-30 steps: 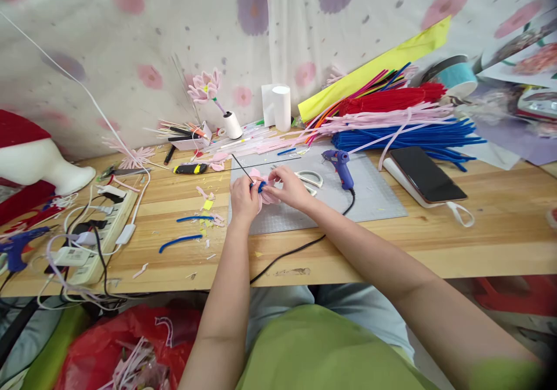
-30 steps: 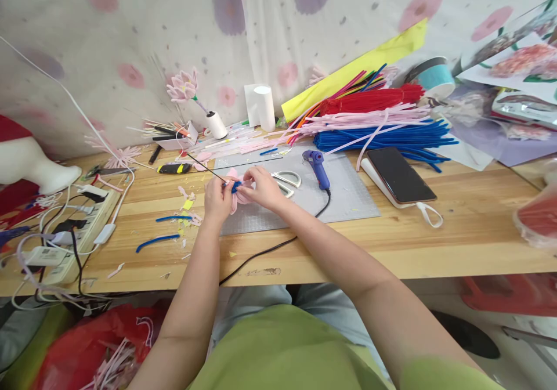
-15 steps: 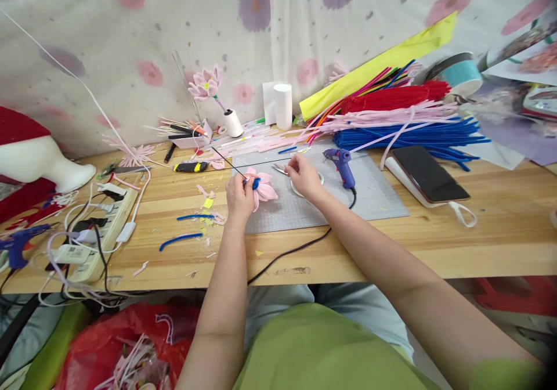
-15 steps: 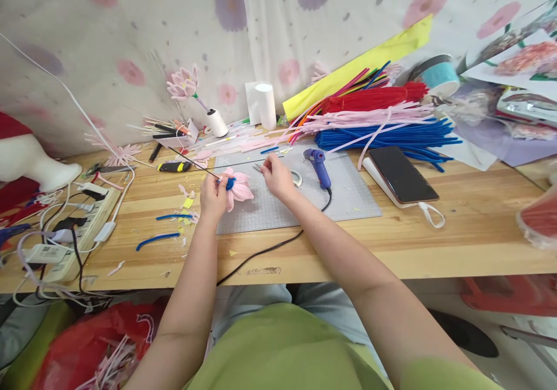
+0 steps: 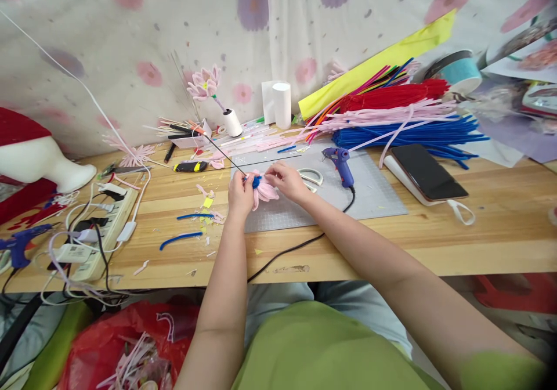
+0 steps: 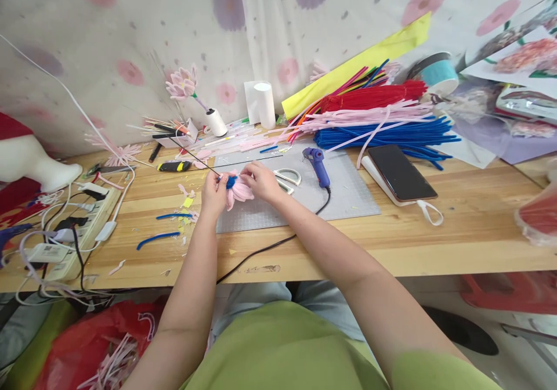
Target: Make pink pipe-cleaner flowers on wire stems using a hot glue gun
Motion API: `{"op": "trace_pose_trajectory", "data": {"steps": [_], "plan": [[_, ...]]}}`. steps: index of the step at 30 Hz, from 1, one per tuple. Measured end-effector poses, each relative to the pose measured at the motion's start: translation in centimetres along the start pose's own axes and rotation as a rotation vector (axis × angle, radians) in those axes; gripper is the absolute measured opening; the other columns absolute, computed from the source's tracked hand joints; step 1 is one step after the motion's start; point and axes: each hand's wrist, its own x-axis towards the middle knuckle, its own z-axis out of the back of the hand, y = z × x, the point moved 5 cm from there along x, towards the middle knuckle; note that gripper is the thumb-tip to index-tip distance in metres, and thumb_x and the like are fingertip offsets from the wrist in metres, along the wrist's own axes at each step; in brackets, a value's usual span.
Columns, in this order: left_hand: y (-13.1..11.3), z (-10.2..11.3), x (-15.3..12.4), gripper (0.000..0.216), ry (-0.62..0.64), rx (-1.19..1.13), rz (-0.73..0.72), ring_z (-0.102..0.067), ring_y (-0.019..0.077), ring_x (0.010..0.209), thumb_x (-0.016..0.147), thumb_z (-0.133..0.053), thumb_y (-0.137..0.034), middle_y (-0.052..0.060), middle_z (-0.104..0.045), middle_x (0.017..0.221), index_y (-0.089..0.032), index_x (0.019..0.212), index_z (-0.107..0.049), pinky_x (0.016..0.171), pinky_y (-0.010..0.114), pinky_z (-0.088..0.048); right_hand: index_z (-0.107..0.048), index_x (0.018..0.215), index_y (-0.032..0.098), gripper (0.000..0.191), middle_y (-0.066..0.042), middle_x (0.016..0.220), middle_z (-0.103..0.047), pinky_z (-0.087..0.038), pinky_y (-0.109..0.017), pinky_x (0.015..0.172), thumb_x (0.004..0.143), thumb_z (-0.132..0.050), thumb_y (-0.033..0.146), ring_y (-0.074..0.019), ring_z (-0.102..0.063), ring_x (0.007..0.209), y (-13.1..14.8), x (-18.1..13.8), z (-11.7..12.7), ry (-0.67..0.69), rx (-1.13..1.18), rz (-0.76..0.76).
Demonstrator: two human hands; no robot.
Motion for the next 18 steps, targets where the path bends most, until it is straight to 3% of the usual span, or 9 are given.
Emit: {"op": "trace_pose_trajectory", "data": {"steps": [4, 6, 11, 14, 18], "plan": [[0.6, -0.1, 0.2, 0.013, -0.023, 0.008, 0.043, -0.06, 0.017, 0.087, 0.084, -0.046, -0.033, 0.006, -0.068, 0.094, -0.021, 0.08, -0.051, 0.08, 0.031, -0.044, -0.054, 0.087, 0.017, 0.02, -0.006, 0.086, -0.059, -0.036, -0.026, 0.069, 0.089, -0.038, 0.028, -0.016, -0.053, 0.078, -1.4, 0.4, 0.7, -0.122, -0.089, -0.233], [0.8, -0.1, 0.3, 0.013, -0.045, 0.024, 0.066, -0.06, 0.0173, 0.087, 0.084, -0.047, -0.033, 0.006, -0.067, 0.092, -0.021, 0.079, -0.05, 0.079, 0.031, -0.044, -0.053, 0.092, 0.018, 0.027, -0.006, 0.085, -0.061, -0.035, -0.027, 0.066, 0.092, -0.03, 0.03, -0.0171, -0.054, 0.076, -1.9, 0.3, 0.8, -0.076, -0.163, -0.32], [0.9, -0.3, 0.6, 0.013, -0.071, 0.079, 0.08, -0.059, 0.0178, 0.083, 0.084, -0.047, -0.032, 0.006, -0.065, 0.088, -0.021, 0.077, -0.048, 0.076, 0.031, -0.043, -0.056, 0.083, 0.019, 0.03, -0.005, 0.082, -0.064, -0.031, -0.026, 0.061, 0.092, -0.034, 0.038, -0.0175, -0.056, 0.074, -0.9, 0.1, 0.1, 0.171, -0.282, -0.207], [0.7, -0.5, 0.7, 0.013, -0.064, 0.111, 0.063, -0.059, 0.0187, 0.083, 0.084, -0.046, -0.032, 0.006, -0.065, 0.087, -0.021, 0.078, -0.048, 0.076, 0.032, -0.042, -0.057, 0.086, 0.019, 0.031, -0.005, 0.083, -0.066, -0.031, -0.025, 0.059, 0.091, -0.036, 0.042, -0.0166, -0.056, 0.074, 0.0, 0.0, 0.0, 0.211, -0.298, -0.16], [0.4, -0.8, 0.5, 0.012, -0.067, 0.111, 0.01, -0.059, 0.0188, 0.086, 0.084, -0.046, -0.033, 0.006, -0.065, 0.089, -0.021, 0.08, -0.048, 0.078, 0.033, -0.042, -0.058, 0.094, 0.017, 0.032, -0.011, 0.096, -0.066, -0.033, -0.027, 0.063, 0.092, -0.033, 0.037, -0.0201, -0.058, 0.085, 1.2, 0.2, -0.6, 0.225, -0.482, -0.065]]}}
